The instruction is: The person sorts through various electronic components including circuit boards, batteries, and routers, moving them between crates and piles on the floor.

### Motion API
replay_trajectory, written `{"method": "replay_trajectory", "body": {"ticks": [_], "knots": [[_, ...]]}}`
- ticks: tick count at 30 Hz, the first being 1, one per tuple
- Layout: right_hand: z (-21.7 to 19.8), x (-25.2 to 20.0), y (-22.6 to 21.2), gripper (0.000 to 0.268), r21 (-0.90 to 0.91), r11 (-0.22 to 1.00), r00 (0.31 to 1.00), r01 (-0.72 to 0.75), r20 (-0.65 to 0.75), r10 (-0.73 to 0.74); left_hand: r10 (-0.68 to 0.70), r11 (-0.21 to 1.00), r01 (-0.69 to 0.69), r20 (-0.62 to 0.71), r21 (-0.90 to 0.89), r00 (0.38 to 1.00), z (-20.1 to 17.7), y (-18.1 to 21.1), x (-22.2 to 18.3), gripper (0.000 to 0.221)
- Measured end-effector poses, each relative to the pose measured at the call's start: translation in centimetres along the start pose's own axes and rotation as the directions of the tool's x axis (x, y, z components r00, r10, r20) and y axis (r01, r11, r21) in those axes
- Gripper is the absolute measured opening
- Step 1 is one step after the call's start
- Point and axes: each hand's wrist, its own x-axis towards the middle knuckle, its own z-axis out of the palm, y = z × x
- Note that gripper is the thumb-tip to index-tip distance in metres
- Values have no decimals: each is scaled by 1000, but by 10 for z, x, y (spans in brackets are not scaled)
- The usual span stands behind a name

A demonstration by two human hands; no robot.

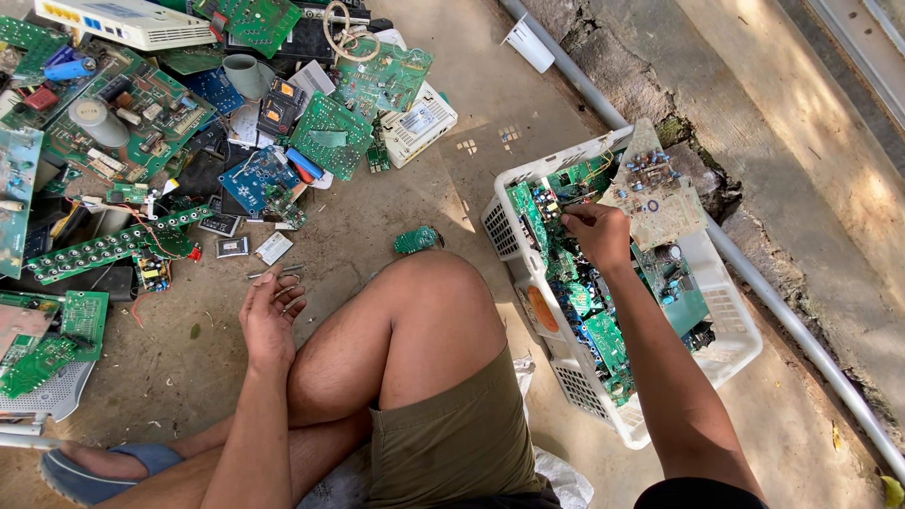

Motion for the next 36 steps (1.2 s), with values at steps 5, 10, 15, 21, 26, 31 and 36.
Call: {"method": "replay_trajectory", "body": {"ticks": [5,10,15,21,26,31,36], "knots": [[11,5,-17,20,-74,995,996,63,-63,-68,8,1000,-8,-15,8,1000,4,3,-3,29],[19,15,-17,17,-170,977,984,127,-104,-146,11,1000,-11,-19,13,1000,6,4,-3,30],[18,9,-17,17,117,990,988,77,-141,-60,23,999,-22,-23,33,999,11,11,-10,30],[-29,-16,-8,6,644,762,974,-58,-132,186,222,944,-215,0,249,975,15,13,-10,25],[-58,-63,-28,7,577,815,999,-42,36,26,329,843,-477,465,247,822,162,111,-89,24],[-97,-65,-52,14,404,915,984,-10,165,-62,16,880,-383,789,281,615,321,83,-137,46],[-131,-54,-39,14,385,923,994,-27,106,-15,-111,796,-478,866,371,487,383,21,-149,42]]}}
